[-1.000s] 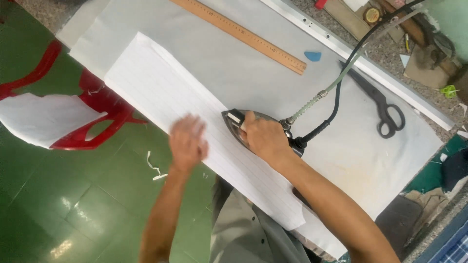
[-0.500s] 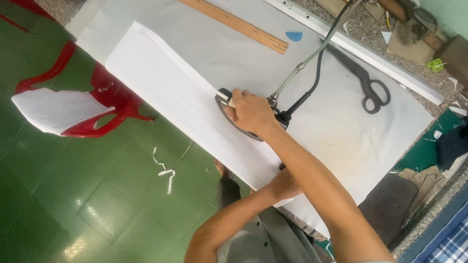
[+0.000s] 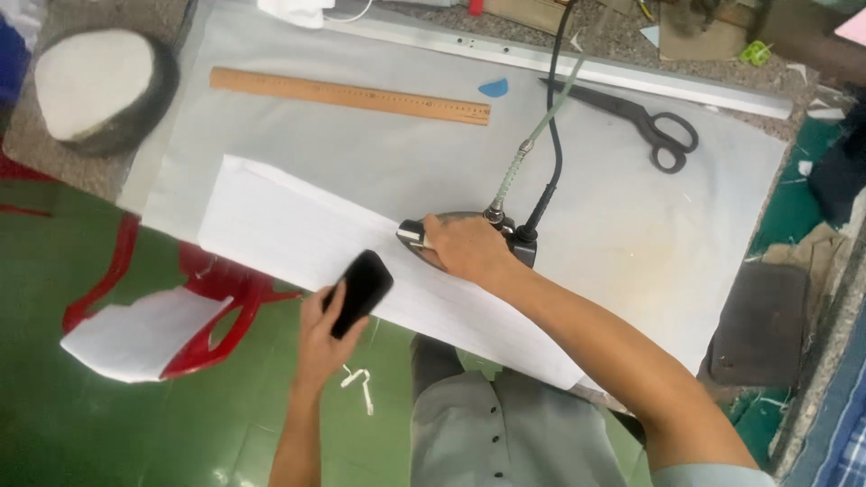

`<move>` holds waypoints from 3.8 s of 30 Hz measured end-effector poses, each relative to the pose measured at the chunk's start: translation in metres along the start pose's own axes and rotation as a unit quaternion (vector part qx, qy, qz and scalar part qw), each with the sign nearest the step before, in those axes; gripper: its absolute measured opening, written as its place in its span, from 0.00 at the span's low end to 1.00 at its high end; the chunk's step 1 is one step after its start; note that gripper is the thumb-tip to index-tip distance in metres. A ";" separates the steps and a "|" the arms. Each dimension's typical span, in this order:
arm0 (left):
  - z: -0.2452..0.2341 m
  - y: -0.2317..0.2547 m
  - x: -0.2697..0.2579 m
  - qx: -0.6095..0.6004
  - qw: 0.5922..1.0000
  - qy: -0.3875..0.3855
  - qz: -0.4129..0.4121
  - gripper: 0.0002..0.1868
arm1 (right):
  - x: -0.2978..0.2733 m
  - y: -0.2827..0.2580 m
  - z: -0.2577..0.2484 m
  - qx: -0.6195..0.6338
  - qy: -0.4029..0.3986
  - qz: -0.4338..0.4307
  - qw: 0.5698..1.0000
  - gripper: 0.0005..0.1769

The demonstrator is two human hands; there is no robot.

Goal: The person irons a long white fabric strip on a work table. They use a wooden ruler to align the fabric, then press it with a steam iron. The person repeatedly smooths the fabric with their hands and a black rectangular object while ironing different sections.

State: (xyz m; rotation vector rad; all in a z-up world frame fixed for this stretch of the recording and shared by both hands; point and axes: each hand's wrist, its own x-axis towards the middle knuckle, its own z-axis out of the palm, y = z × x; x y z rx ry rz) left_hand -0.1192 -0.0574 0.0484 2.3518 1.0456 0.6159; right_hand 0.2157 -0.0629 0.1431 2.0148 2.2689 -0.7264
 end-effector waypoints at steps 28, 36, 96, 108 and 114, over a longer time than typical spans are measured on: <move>0.210 0.177 0.141 0.127 0.919 -0.214 0.305 0.34 | -0.244 0.194 0.037 0.060 0.056 0.451 0.889 0.33; 0.123 0.099 0.073 0.198 0.971 0.008 0.135 0.32 | -0.247 0.175 0.009 0.090 -0.036 0.422 0.901 0.27; 0.123 0.089 0.034 0.262 0.949 -0.172 0.021 0.37 | -0.214 0.124 0.088 -0.089 0.022 0.053 0.994 0.23; 0.098 0.010 0.077 0.217 0.974 -0.056 0.028 0.35 | -0.091 0.048 0.036 -0.092 -0.024 0.047 0.994 0.22; 0.023 -0.099 0.114 0.341 0.935 0.084 -0.049 0.31 | -0.027 0.015 0.019 -0.088 -0.032 0.031 0.995 0.19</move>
